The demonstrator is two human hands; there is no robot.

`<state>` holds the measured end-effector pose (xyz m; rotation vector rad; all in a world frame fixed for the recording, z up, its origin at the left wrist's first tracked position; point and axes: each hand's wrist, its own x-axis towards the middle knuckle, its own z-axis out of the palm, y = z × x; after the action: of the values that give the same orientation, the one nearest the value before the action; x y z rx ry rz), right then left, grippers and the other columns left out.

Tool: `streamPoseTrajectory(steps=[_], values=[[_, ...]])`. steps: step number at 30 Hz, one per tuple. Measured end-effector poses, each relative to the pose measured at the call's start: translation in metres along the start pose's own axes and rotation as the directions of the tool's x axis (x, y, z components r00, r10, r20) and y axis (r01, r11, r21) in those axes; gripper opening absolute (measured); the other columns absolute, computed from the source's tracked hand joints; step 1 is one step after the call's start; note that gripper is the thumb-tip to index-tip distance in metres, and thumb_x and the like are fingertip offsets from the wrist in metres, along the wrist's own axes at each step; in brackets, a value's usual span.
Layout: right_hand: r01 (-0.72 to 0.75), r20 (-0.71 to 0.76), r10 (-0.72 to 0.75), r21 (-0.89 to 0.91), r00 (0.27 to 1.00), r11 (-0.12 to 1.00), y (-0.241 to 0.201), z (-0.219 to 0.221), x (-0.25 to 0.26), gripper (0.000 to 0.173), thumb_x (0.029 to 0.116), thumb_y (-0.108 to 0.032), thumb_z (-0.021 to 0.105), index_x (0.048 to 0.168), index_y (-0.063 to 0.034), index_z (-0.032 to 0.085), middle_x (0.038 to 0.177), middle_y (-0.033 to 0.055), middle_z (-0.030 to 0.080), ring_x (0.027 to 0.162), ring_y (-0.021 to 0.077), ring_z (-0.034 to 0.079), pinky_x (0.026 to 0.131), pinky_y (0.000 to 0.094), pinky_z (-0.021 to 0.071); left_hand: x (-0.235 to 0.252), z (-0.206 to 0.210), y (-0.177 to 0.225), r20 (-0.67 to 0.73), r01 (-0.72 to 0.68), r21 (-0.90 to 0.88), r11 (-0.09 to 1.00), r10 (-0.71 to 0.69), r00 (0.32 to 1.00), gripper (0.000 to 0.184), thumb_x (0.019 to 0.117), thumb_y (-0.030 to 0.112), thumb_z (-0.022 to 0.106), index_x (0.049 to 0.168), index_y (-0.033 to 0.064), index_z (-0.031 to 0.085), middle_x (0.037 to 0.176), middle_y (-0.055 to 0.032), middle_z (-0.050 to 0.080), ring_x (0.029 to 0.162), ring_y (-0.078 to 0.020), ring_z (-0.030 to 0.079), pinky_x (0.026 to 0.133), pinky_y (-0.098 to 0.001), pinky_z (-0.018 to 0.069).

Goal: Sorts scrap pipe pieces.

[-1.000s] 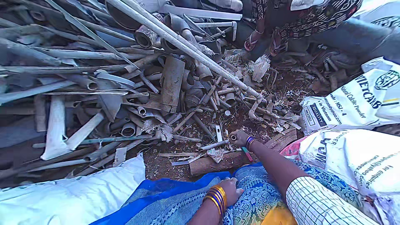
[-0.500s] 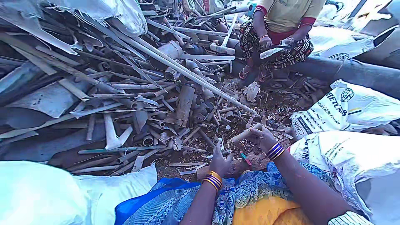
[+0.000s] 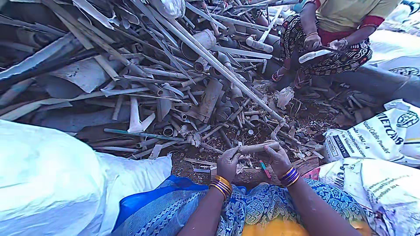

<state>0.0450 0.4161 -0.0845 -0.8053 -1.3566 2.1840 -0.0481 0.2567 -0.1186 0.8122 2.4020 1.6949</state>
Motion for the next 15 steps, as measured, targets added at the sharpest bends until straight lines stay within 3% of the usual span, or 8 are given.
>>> streamPoseTrajectory(steps=[4,6,8,10,12,15], values=[[0.224,0.120,-0.209,-0.129,0.971,0.966,0.009,-0.004,0.004,0.027,0.0865,-0.003,0.067,0.112,0.0015,0.060,0.093,0.0038,0.075,0.081,0.0142,0.075,0.075,0.0319,0.0654,0.005,0.005,-0.005,-0.042,-0.026,0.129,0.991,0.032,0.999,0.019,0.0956,0.003,0.065,0.108,-0.0037,0.078,0.109,-0.0207,0.076,0.106,-0.0316,0.073,0.098,-0.0438,0.0557],[0.354,0.175,-0.322,-0.204,0.930,0.913,0.011,-0.008,0.003,0.027,0.0843,-0.005,0.071,0.109,-0.0005,0.063,0.094,-0.0034,0.074,0.083,0.0060,0.073,0.077,0.0260,0.0630,0.008,0.004,0.000,0.037,0.003,0.257,0.966,-0.013,0.999,0.021,0.0992,0.009,0.062,0.110,-0.0010,0.078,0.111,-0.0197,0.075,0.107,-0.0341,0.073,0.096,-0.0500,0.0555],[0.428,0.229,-0.379,-0.232,0.897,0.873,0.011,-0.011,0.003,0.027,0.0843,-0.006,0.073,0.109,-0.0008,0.065,0.096,-0.0053,0.074,0.085,0.0022,0.071,0.078,0.0228,0.0611,0.011,0.007,0.006,0.085,0.020,0.366,0.930,-0.055,0.995,0.024,0.1020,0.012,0.058,0.112,-0.0024,0.074,0.115,-0.0216,0.073,0.109,-0.0376,0.070,0.095,-0.0538,0.0538],[0.449,0.243,-0.395,-0.240,0.886,0.861,0.011,-0.012,0.003,0.027,0.0836,-0.006,0.073,0.109,-0.0017,0.065,0.097,-0.0062,0.074,0.086,0.0012,0.070,0.079,0.0218,0.0603,0.014,0.010,0.012,0.116,0.076,0.431,0.899,-0.139,0.984,0.027,0.1044,0.010,0.052,0.117,-0.0058,0.069,0.122,-0.0255,0.068,0.114,-0.0409,0.067,0.099,-0.0549,0.0506],[0.437,0.212,-0.397,-0.197,0.893,0.878,0.010,-0.015,0.006,0.025,0.0832,-0.007,0.071,0.107,-0.0046,0.066,0.096,-0.0066,0.074,0.085,0.0036,0.071,0.077,0.0245,0.0617,0.021,0.007,0.016,0.105,0.218,0.451,0.866,-0.294,0.950,0.029,0.1065,0.009,0.046,0.123,-0.0068,0.064,0.129,-0.0266,0.063,0.118,-0.0399,0.064,0.102,-0.0516,0.0494],[0.291,0.041,-0.289,-0.060,0.956,0.955,-0.004,-0.021,0.014,0.020,0.0848,-0.003,0.059,0.105,-0.0034,0.061,0.088,0.0022,0.076,0.074,0.0139,0.075,0.067,0.0316,0.0650,0.035,-0.003,0.014,0.010,0.437,0.433,0.788,-0.489,0.872,0.031,0.1096,0.011,0.041,0.129,-0.0062,0.059,0.138,-0.0276,0.057,0.123,-0.0392,0.062,0.103,-0.0488,0.0502]])
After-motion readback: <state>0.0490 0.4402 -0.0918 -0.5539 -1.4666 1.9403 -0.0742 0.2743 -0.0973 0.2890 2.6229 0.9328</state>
